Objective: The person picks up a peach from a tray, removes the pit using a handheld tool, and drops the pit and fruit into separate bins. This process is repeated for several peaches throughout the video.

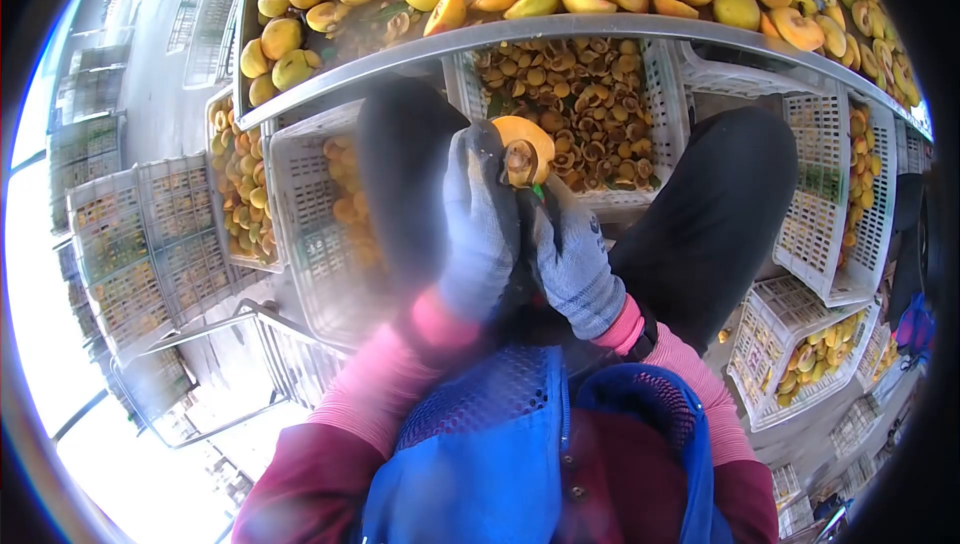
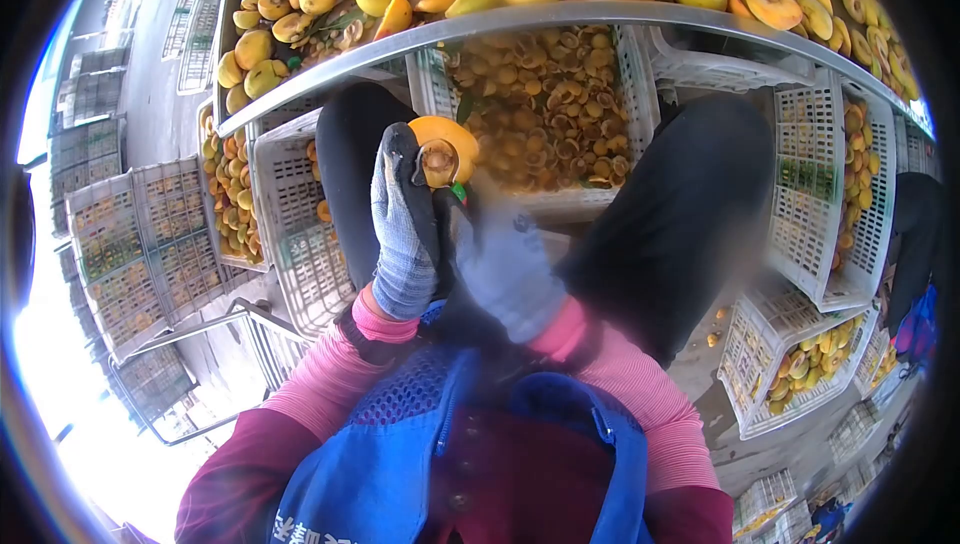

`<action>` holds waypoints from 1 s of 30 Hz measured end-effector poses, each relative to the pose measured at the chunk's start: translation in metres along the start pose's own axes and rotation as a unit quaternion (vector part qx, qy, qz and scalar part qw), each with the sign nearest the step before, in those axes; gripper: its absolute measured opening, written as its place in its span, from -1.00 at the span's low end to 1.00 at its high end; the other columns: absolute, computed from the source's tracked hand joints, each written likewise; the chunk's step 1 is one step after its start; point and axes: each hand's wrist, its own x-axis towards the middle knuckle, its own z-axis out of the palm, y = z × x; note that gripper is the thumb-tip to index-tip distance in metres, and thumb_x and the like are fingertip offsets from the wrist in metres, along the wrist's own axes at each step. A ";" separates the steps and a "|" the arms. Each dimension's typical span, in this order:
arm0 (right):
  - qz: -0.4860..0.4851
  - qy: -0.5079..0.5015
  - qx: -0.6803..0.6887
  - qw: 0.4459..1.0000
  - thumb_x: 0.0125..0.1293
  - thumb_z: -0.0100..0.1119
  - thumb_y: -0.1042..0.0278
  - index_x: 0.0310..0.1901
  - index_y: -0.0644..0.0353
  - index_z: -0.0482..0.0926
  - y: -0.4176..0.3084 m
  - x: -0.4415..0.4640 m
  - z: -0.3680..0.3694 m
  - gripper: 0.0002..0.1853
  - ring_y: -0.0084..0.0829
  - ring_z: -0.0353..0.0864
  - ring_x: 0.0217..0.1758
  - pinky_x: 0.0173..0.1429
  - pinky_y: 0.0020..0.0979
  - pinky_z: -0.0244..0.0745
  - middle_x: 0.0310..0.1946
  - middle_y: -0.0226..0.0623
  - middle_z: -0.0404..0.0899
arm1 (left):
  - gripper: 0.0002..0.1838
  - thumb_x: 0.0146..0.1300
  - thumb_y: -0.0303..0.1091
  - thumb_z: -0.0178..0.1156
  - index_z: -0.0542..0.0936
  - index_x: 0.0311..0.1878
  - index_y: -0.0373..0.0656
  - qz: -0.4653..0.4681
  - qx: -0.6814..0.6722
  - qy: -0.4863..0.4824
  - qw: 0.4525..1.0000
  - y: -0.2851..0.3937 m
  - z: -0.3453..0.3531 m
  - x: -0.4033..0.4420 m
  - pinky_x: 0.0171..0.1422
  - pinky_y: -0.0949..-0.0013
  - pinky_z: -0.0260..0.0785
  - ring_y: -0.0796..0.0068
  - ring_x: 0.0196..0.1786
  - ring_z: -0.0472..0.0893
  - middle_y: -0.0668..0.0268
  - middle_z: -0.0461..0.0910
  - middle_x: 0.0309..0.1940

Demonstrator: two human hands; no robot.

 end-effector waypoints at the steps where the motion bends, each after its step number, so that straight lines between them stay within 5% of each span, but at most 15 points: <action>1: 0.000 0.001 0.000 1.000 0.37 0.00 0.25 0.07 0.27 0.42 0.002 -0.002 0.001 -0.66 0.03 0.57 -0.18 -0.14 -0.16 0.46 -0.23 0.03 0.56 | -0.71 0.49 -0.22 -0.14 0.43 -0.04 -0.26 -0.007 -0.014 0.007 1.000 -0.001 0.002 0.000 -0.06 0.48 0.35 0.60 -0.18 0.43 0.32 0.46 -0.22; 8: 0.027 -0.006 -0.021 0.999 0.35 0.02 0.29 0.14 0.29 0.39 0.009 -0.011 0.000 -0.62 0.03 0.57 -0.13 -0.07 -0.19 0.48 -0.16 0.04 0.56 | -0.72 0.48 -0.22 -0.12 0.42 -0.02 -0.25 0.022 0.021 -0.018 0.999 0.012 0.007 -0.006 -0.05 0.47 0.38 0.57 -0.15 0.45 0.29 0.46 -0.19; 12: 0.007 0.013 -0.031 0.999 0.34 0.05 0.33 0.09 0.28 0.41 -0.002 -0.005 -0.002 -0.66 0.03 0.57 -0.17 -0.12 -0.18 0.47 -0.21 0.06 0.55 | -0.72 0.48 -0.22 -0.11 0.41 0.00 -0.24 -0.008 -0.082 -0.001 0.997 0.007 0.009 -0.002 -0.04 0.45 0.39 0.56 -0.13 0.46 0.28 0.47 -0.17; 15: 0.024 0.006 -0.033 0.999 0.34 0.05 0.32 0.04 0.29 0.42 -0.005 -0.004 0.000 -0.69 0.04 0.56 -0.19 -0.13 -0.16 0.45 -0.23 0.08 0.54 | -0.56 0.45 -0.07 -0.06 0.37 0.22 -0.16 -0.048 -0.174 0.033 0.983 -0.003 0.006 0.000 -0.14 0.50 0.44 0.60 -0.11 0.51 0.37 0.48 -0.06; 18: 0.029 0.004 -0.035 0.999 0.36 0.02 0.28 0.03 0.31 0.41 0.003 -0.009 0.004 -0.69 0.05 0.55 -0.17 -0.11 -0.14 0.44 -0.21 0.09 0.53 | -0.57 0.46 -0.11 -0.08 0.36 0.23 -0.17 0.043 -0.007 -0.003 0.999 -0.007 0.002 0.003 -0.12 0.51 0.43 0.62 -0.08 0.51 0.37 0.47 0.00; 21: 0.072 -0.068 0.016 0.995 0.40 -0.04 0.28 0.15 0.37 0.34 0.009 -0.009 -0.002 -0.60 -0.08 0.53 -0.04 0.04 -0.24 0.41 -0.08 0.08 0.50 | -0.73 0.47 -0.26 -0.11 0.37 0.07 -0.25 -0.028 -0.119 0.021 0.992 0.002 0.010 -0.004 0.23 0.36 0.30 0.45 0.06 0.44 0.22 0.45 -0.02; 25: 0.099 -0.138 0.046 0.984 0.44 -0.07 0.28 0.22 0.40 0.29 0.003 -0.002 -0.017 -0.57 -0.25 0.51 0.07 0.15 -0.35 0.37 0.01 0.02 0.48 | -0.74 0.46 -0.25 -0.07 0.41 -0.01 -0.26 -0.024 -0.041 -0.002 0.999 -0.006 0.002 -0.001 -0.03 0.43 0.41 0.51 -0.11 0.50 0.27 0.50 -0.15; 28: 0.070 -0.096 0.152 0.981 0.39 -0.04 0.27 0.09 0.29 0.39 0.005 -0.001 -0.015 -0.66 0.01 0.53 -0.07 0.02 -0.19 0.41 -0.17 0.06 0.52 | -0.62 0.45 -0.15 -0.05 0.39 0.20 -0.15 -0.046 -0.067 -0.039 0.996 -0.007 -0.001 -0.002 -0.04 0.51 0.41 0.62 -0.06 0.50 0.34 0.48 -0.02; 30: 0.090 -0.118 0.141 0.979 0.39 -0.04 0.28 0.10 0.30 0.40 0.008 -0.001 -0.017 -0.66 -0.03 0.54 -0.06 0.03 -0.22 0.41 -0.15 0.04 0.52 | -0.63 0.44 -0.13 -0.04 0.42 0.15 -0.17 -0.011 -0.038 -0.046 0.998 -0.007 0.000 -0.002 -0.08 0.50 0.42 0.60 -0.11 0.52 0.33 0.49 -0.07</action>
